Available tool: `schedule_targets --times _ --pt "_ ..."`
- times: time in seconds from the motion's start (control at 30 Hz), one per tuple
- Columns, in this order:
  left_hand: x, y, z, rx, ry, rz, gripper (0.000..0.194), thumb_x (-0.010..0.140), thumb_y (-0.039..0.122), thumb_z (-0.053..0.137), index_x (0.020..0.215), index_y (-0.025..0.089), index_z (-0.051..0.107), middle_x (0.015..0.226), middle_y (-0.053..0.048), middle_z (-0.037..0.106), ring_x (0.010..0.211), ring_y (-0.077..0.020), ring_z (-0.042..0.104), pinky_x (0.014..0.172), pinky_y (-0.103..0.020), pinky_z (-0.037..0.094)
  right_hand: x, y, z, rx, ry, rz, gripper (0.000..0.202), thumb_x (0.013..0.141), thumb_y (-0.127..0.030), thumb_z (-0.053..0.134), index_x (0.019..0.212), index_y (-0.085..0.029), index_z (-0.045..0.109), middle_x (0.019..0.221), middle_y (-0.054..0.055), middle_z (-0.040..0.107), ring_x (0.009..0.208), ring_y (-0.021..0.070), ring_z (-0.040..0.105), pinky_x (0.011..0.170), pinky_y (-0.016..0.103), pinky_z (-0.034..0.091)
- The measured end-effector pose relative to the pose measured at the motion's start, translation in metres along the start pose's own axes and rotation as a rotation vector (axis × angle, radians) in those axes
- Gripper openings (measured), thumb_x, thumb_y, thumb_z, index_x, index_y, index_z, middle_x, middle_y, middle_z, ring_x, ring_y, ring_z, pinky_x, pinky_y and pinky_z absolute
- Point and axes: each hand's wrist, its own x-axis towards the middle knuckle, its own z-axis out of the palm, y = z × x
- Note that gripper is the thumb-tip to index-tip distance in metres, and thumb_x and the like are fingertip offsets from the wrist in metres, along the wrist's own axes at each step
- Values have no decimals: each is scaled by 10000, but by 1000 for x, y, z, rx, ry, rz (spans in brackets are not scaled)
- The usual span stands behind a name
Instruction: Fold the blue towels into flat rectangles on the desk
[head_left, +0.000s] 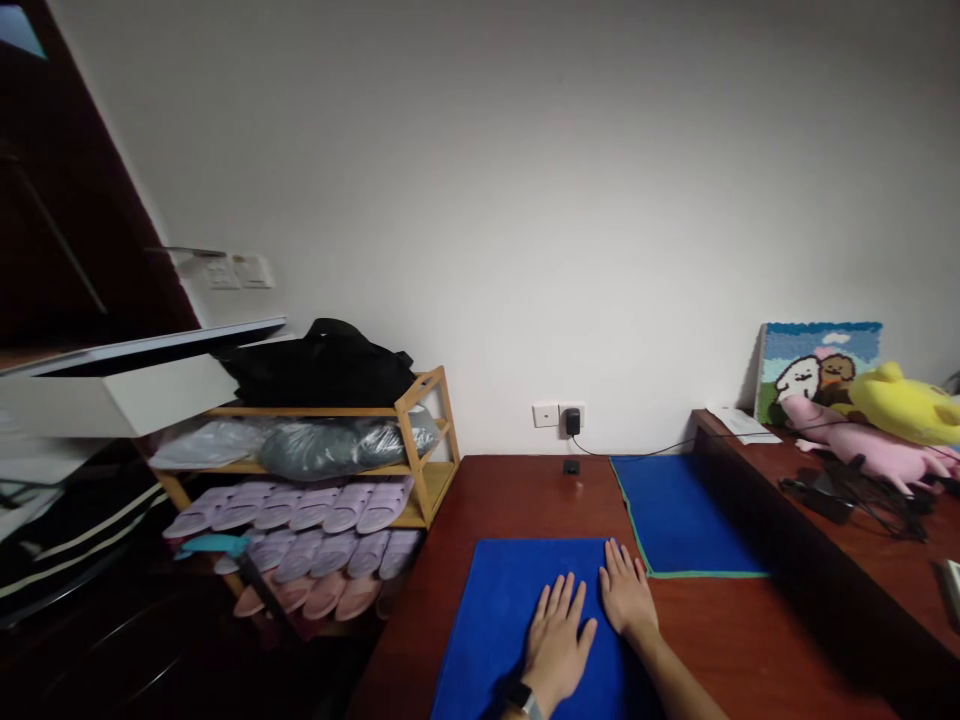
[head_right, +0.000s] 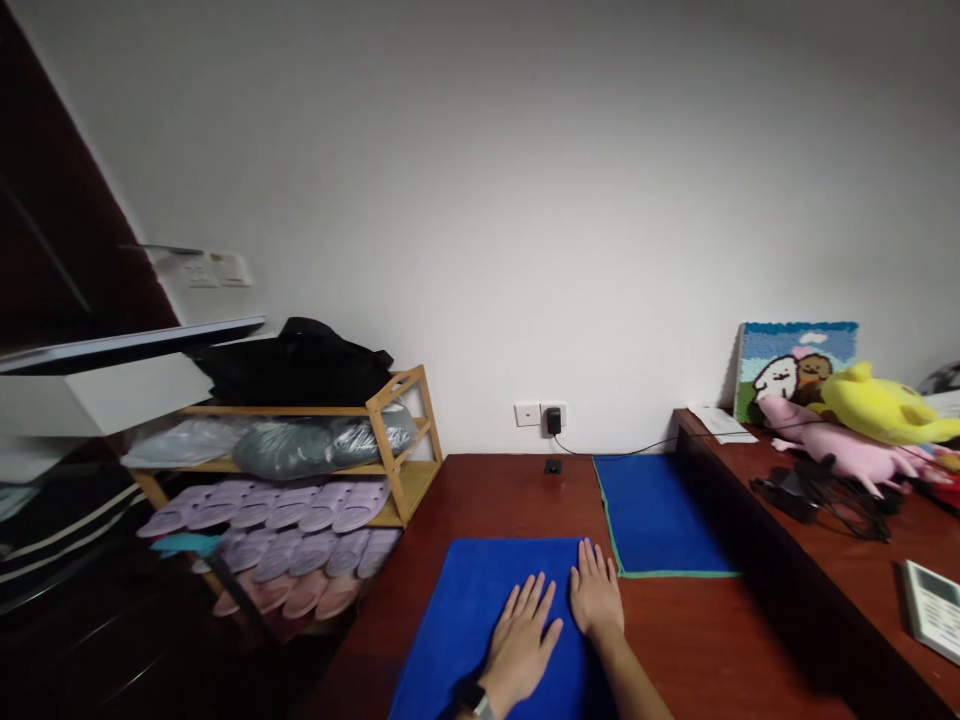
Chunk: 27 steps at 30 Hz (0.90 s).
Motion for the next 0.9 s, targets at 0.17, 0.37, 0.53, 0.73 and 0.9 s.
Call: schedule_targets --times 0.17,0.37,0.53,0.73,0.9 --pt "-42 -78 -34 67 -18 -237 704 1025 649 210 1617 271 253 1698 -48 233 1571 -261 228 1291 -521 226 2 2 6 -9 -4 12 680 1012 -416 92 1629 -136 148 1715 1 148 1587 201 110 1288 421 76" --pt "-68 -103 -41 130 57 -278 712 1025 649 222 1617 256 256 1700 -46 251 1573 -248 231 1291 -496 225 2 -2 0 5 -7 39 668 1015 -409 109 1631 -157 164 1716 8 161 1585 190 120 1281 407 82" --pt "-65 -96 -42 130 58 -271 710 1026 637 218 1614 243 280 1702 -48 263 1575 -258 227 1291 -498 213 -26 -7 -8 -6 47 27 659 1021 -389 76 1635 -156 135 1722 -10 120 1588 189 83 1284 400 72" --pt "-63 -100 -38 141 56 -282 726 1019 649 213 1616 241 273 1704 -53 249 1578 -255 217 1292 -495 187 -87 4 11 23 50 16 699 1013 -509 123 1628 -188 204 1703 -10 189 1583 243 136 1288 461 131" --pt "-60 -103 -41 176 20 -277 727 1020 639 203 1618 229 257 1702 -65 243 1578 -259 209 1288 -508 189 -107 4 6 33 30 27 694 1013 -481 125 1624 -157 185 1700 -8 172 1584 231 129 1297 454 96"
